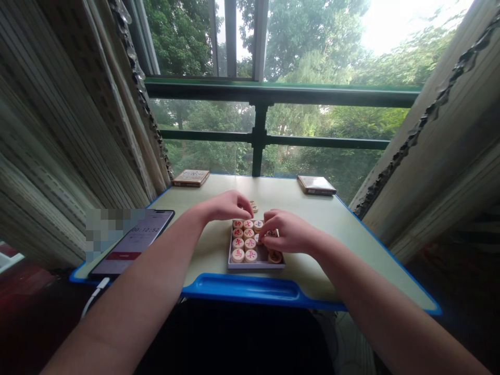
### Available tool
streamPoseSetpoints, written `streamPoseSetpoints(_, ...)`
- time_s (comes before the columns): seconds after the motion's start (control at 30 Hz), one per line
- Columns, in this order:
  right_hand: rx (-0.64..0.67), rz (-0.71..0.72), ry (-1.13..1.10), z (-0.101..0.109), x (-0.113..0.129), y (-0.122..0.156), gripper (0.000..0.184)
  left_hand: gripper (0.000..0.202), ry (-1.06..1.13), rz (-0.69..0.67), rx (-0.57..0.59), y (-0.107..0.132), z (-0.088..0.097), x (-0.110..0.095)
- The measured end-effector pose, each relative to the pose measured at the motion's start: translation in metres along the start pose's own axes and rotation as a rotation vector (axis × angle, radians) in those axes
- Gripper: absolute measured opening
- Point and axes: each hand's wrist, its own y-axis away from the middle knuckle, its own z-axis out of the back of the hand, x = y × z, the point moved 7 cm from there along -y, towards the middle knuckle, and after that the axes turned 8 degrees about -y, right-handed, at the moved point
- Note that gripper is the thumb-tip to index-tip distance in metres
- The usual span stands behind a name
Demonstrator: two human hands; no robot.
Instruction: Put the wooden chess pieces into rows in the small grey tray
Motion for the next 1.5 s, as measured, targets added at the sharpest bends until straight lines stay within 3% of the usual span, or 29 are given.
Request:
streamPoseSetpoints(0.17, -0.038, 0.015, 0.050, -0.001, -0.003, -0.001, 0.015, 0.022, -0.131, -0.092, 0.126, 0.003, -0.008, -0.010)
streamPoseSetpoints(0.37, -0.082, 0.002, 0.096, -0.001, -0.003, -0.001, 0.014, 0.024, -0.148, -0.039, 0.214, 0.005, -0.017, -0.007)
streamPoseSetpoints(0.63, -0.110, -0.064, 0.145, -0.004, -0.005, -0.004, 0.014, 0.021, -0.094, -0.001, 0.210, 0.004, -0.019, -0.003)
streamPoseSetpoints(0.9, -0.110, -0.071, 0.138, -0.006, -0.006, -0.006, 0.015, 0.031, -0.094, -0.014, 0.143, 0.001, -0.011, 0.000)
streamPoseSetpoints(1.27, -0.122, -0.076, 0.150, -0.006, -0.007, -0.006, 0.013, 0.022, -0.123, -0.008, 0.247, 0.003, -0.021, -0.003)
streamPoseSetpoints(1.5, -0.112, -0.107, 0.128, -0.006, -0.010, -0.007, 0.015, 0.024, -0.102, -0.008, 0.225, 0.001, -0.021, -0.003)
